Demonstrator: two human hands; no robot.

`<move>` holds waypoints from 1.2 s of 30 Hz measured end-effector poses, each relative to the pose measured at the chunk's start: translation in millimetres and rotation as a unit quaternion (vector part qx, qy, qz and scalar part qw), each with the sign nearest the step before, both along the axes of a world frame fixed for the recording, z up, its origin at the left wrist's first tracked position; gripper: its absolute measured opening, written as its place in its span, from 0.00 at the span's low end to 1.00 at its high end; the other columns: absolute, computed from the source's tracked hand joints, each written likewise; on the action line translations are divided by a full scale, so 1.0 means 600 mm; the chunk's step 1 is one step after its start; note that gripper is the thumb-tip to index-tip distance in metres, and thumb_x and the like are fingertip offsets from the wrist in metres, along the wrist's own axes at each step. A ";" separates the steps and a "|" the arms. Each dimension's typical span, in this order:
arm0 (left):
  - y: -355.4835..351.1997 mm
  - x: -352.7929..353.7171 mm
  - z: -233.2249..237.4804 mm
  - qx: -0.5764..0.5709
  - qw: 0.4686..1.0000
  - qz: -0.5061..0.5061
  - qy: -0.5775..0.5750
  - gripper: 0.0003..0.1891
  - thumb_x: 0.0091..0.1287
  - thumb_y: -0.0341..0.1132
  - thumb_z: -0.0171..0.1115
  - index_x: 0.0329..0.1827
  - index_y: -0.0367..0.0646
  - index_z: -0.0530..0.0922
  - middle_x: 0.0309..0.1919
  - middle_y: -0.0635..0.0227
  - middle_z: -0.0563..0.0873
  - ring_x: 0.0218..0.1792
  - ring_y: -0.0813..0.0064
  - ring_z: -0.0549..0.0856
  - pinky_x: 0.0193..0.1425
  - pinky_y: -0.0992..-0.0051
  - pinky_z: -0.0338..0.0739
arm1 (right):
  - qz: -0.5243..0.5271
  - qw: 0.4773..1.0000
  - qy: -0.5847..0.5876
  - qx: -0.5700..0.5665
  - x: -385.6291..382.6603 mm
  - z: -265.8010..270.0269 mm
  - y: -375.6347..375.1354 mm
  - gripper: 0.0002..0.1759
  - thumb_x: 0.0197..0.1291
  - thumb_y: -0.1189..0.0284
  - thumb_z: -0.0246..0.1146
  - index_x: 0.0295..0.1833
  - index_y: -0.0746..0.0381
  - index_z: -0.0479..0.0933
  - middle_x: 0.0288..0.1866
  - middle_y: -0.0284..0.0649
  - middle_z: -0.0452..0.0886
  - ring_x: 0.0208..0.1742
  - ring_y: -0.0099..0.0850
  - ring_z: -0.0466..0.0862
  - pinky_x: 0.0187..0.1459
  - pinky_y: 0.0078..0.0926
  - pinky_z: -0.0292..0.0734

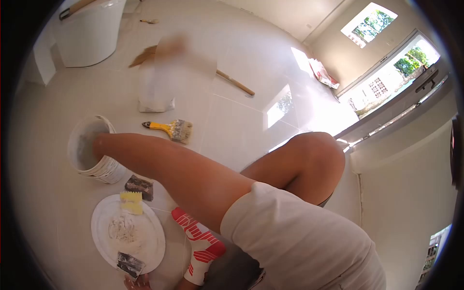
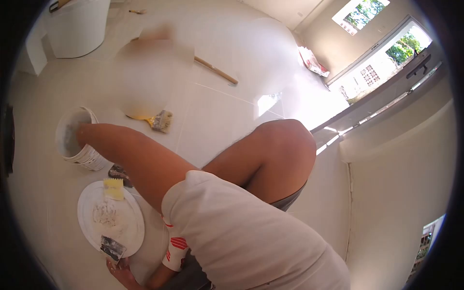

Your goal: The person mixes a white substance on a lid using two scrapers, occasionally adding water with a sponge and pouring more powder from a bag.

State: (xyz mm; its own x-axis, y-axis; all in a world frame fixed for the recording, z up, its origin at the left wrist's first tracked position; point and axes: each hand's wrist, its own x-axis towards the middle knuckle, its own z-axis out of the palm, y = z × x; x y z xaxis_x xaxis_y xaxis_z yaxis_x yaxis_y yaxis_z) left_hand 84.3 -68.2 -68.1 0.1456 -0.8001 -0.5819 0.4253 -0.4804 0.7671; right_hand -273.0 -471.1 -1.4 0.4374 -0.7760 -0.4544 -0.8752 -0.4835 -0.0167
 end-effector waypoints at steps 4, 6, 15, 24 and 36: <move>-0.001 -0.032 0.090 -0.100 0.983 -0.043 -0.145 0.30 0.50 0.22 0.71 0.55 0.22 0.66 0.40 0.48 0.80 0.39 0.61 0.81 0.40 0.69 0.81 | -0.008 1.000 -0.015 0.023 0.028 0.009 -0.004 0.28 0.46 0.55 0.66 0.55 0.52 0.78 0.56 0.37 0.78 0.59 0.37 0.75 0.61 0.36 0.67; -0.015 -0.049 0.125 -0.049 0.992 -0.032 -0.112 0.29 0.56 0.28 0.64 0.58 0.27 0.61 0.46 0.44 0.73 0.45 0.51 0.76 0.46 0.58 0.79 | -0.011 0.999 -0.021 0.033 0.027 0.008 -0.008 0.27 0.47 0.56 0.66 0.54 0.53 0.78 0.56 0.38 0.78 0.58 0.37 0.75 0.60 0.37 0.67; -0.117 0.043 0.091 0.159 0.901 -0.225 -0.335 0.33 0.64 0.46 0.59 0.69 0.57 0.54 0.52 0.60 0.74 0.48 0.63 0.75 0.41 0.68 0.72 | -0.018 0.998 -0.033 0.052 0.023 0.019 -0.012 0.25 0.48 0.57 0.65 0.52 0.55 0.78 0.52 0.39 0.80 0.54 0.38 0.77 0.56 0.37 0.70; -0.106 0.061 0.089 0.040 0.901 -0.267 -0.340 0.18 0.60 0.35 0.63 0.52 0.46 0.71 0.28 0.68 0.78 0.25 0.79 0.77 0.21 0.82 0.68 | -0.033 0.995 -0.049 0.076 -0.006 0.072 0.011 0.22 0.50 0.58 0.64 0.50 0.57 0.78 0.49 0.41 0.81 0.49 0.38 0.79 0.52 0.38 0.73; -0.102 0.009 0.188 0.033 0.950 -0.198 -0.240 0.09 0.59 0.30 0.61 0.36 0.35 0.72 0.29 0.64 0.81 0.27 0.79 0.80 0.27 0.78 0.76 | -0.179 0.943 -0.243 0.142 -0.044 0.152 0.035 0.23 0.54 0.67 0.63 0.57 0.57 0.72 0.45 0.42 0.78 0.38 0.36 0.83 0.29 0.33 0.85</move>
